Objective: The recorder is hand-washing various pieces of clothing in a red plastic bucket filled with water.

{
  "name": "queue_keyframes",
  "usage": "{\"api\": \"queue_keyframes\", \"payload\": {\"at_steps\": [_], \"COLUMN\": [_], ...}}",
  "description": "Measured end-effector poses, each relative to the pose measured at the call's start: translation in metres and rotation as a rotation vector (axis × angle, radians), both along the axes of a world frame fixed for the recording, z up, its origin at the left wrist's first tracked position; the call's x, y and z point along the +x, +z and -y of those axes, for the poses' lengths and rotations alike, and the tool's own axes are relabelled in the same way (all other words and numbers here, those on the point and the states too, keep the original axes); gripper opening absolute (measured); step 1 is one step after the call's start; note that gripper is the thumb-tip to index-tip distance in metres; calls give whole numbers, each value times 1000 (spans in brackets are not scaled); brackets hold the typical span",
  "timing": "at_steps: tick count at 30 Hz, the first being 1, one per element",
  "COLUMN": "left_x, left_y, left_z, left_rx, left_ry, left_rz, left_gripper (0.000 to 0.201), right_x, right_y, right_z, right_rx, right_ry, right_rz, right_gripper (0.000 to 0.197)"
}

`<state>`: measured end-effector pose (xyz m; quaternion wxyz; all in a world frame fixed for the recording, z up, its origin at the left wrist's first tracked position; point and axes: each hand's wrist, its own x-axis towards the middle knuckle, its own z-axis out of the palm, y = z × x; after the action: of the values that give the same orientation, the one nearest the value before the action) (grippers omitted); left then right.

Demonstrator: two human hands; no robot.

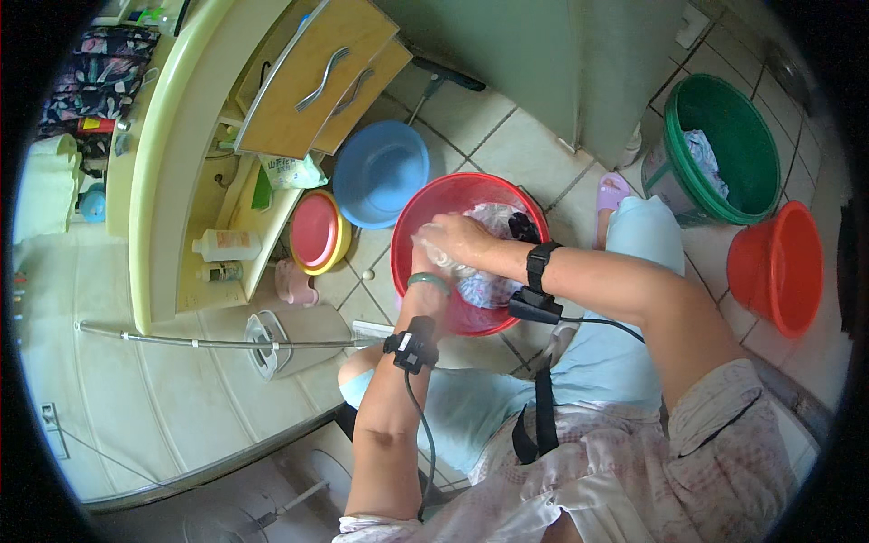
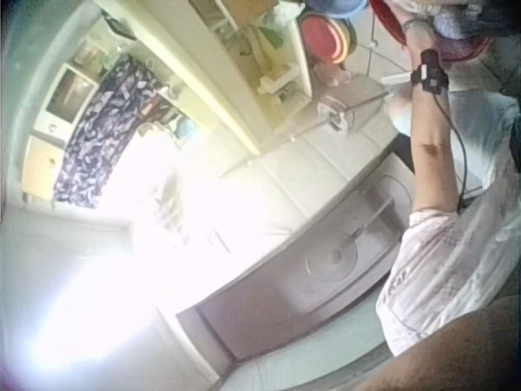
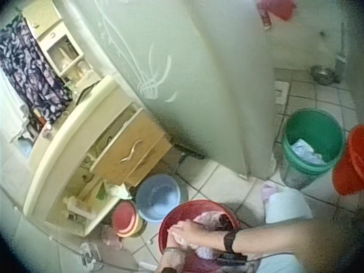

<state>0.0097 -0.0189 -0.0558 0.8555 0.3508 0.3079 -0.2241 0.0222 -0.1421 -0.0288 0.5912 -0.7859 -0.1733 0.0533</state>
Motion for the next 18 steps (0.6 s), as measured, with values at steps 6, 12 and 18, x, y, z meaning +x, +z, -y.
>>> {"api": "queue_keyframes", "payload": {"at_steps": [6, 12, 18], "left_x": [12, 10, 9], "left_y": [4, 1, 18], "left_z": [33, -5, 39], "left_rx": [-2, 91, 92], "left_ry": [-7, 144, -43], "left_rz": [14, -54, 116], "left_gripper": [39, 40, 32], "right_x": [15, -8, 37], "right_y": [-5, 6, -20], "right_z": [25, -2, 32], "right_rx": [-342, -118, -316], "right_ry": [-149, -47, -5], "right_rz": [220, 64, -231], "right_gripper": [26, 30, 34]}}
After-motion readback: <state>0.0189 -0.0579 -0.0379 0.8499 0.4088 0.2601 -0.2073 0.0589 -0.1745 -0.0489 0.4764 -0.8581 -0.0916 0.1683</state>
